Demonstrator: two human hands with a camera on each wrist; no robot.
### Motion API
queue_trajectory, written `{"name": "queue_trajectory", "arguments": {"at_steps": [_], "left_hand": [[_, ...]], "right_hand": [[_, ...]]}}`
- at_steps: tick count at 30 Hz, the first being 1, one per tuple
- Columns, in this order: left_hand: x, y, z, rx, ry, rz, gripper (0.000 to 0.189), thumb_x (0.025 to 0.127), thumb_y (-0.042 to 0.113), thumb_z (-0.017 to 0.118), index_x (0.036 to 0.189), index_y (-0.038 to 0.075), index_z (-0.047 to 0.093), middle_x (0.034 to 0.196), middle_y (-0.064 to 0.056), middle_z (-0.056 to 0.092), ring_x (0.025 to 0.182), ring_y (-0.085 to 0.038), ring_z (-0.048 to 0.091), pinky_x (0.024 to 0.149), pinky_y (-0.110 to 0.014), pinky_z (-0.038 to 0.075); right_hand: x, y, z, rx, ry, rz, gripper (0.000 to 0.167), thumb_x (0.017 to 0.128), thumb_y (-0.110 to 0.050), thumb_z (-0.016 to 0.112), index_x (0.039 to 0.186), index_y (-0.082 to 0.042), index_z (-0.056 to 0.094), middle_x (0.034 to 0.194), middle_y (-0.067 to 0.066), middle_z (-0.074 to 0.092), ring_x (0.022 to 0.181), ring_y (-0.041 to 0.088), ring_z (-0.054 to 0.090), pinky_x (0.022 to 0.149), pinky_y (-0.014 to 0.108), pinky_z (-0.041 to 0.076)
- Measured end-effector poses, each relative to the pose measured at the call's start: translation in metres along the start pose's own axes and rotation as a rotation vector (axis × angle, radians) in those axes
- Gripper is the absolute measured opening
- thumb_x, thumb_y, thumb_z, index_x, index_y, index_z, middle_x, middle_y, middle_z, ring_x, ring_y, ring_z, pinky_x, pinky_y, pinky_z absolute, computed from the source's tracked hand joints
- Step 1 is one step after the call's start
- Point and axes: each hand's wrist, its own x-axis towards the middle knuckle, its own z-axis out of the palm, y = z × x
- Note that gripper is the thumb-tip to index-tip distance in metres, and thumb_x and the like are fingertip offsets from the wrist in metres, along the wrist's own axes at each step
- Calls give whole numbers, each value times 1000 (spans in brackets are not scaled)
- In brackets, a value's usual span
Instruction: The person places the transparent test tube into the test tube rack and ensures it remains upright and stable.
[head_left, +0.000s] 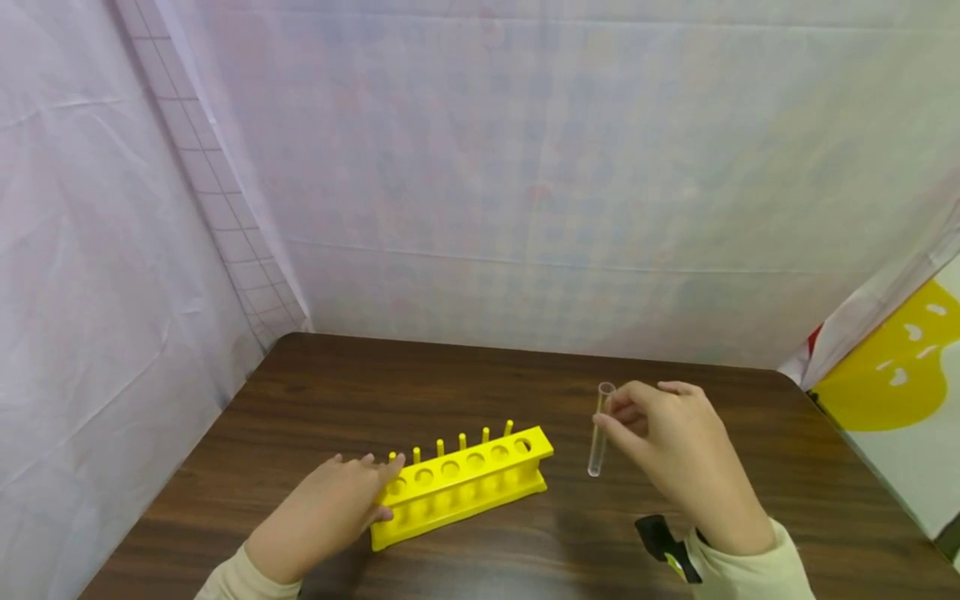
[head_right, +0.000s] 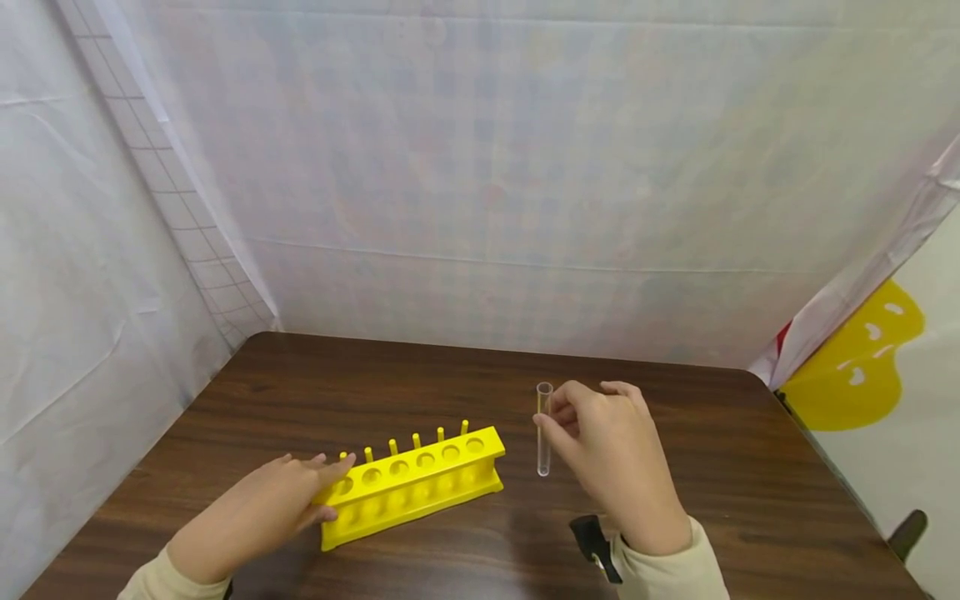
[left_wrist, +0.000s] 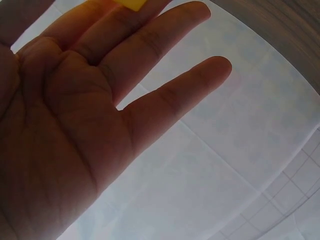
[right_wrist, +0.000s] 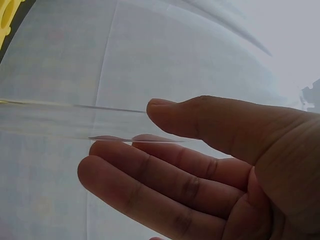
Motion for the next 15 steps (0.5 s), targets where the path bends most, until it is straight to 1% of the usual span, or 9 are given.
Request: {"name": "queue_trajectory", "arguments": {"at_steps": [6, 11, 15], "left_hand": [[0, -1, 1, 3, 8, 2, 60, 90, 31, 79, 142, 6, 62, 127, -17, 71, 124, -39, 63, 106, -64, 47], [-2, -2, 4, 7, 60, 25, 58, 88, 28, 81, 139, 5, 64, 124, -17, 71, 122, -39, 65, 104, -63, 48], [-2, -2, 6, 23, 83, 36, 58, 87, 28, 82, 138, 5, 65, 123, -17, 72, 120, -38, 66, 103, -63, 49]], "right_hand": [[1, -2, 0, 10, 27, 9, 12, 88, -17, 84, 89, -14, 73, 79, -8, 75, 70, 11, 71, 104, 60, 40], [3, -6, 0, 34, 36, 24, 12, 88, -17, 84, 91, -12, 73, 83, -6, 76, 70, 11, 72, 105, 59, 39], [4, -10, 1, 36, 65, 7, 13, 87, -15, 85, 91, -12, 73, 82, -5, 76, 68, 11, 70, 105, 59, 40]]}}
